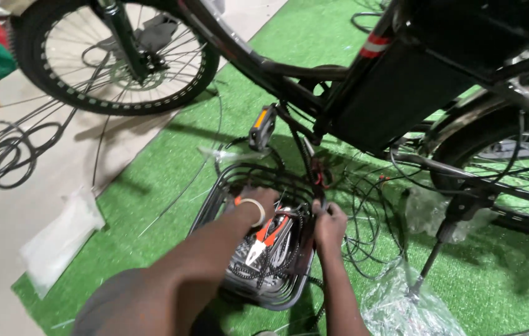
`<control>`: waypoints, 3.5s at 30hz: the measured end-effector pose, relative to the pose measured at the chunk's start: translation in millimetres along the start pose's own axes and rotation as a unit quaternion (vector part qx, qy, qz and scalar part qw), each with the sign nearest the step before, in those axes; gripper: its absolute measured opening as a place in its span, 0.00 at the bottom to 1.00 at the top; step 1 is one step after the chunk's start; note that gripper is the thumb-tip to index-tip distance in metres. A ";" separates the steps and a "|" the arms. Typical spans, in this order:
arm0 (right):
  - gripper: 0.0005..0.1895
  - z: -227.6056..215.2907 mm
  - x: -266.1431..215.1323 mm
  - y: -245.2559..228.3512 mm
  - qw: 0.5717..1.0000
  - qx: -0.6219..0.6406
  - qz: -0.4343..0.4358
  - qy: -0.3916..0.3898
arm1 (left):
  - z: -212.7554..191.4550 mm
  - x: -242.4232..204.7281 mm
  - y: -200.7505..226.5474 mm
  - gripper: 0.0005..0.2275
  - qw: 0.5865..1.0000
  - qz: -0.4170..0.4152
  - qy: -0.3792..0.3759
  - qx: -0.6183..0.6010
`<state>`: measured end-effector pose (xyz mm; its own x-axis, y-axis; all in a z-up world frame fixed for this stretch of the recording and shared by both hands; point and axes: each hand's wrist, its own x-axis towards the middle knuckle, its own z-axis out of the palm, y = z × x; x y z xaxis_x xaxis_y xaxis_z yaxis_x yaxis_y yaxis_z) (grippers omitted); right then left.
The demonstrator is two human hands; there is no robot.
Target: The person organizes and secures electrical wires on the frame of an electric bicycle using zip ties. They use pliers to cut the zip ties and a screwdriver to adjust components near the battery pack.
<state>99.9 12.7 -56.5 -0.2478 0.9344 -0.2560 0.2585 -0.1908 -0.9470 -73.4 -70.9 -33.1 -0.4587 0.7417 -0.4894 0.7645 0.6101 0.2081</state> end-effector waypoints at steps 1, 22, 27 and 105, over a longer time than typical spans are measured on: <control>0.13 -1.9 8.7 4.8 0.999 -0.022 -0.009 -0.038 | 12.0 11.5 3.6 0.11 1.000 -0.001 0.003 -0.011; 0.17 39.1 -57.7 -91.3 0.953 0.039 -0.150 -0.262 | -63.5 -84.1 -24.6 0.07 0.854 0.108 0.242 -0.447; 0.04 120.5 -107.3 -75.2 0.893 0.021 -0.105 -0.437 | -31.3 -153.1 -103.0 0.07 0.661 -0.005 0.373 -0.651; 0.14 19.7 7.3 -38.6 0.983 0.158 -0.015 -0.089 | -53.2 -202.1 -144.3 0.28 0.973 -0.143 0.112 -0.140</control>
<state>69.7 21.0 -25.7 -0.4177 0.8791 -0.2296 -0.0470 -0.2732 -0.9608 -115.1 -294.0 80.9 -0.7460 0.5527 -0.3715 0.4511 0.8298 0.3286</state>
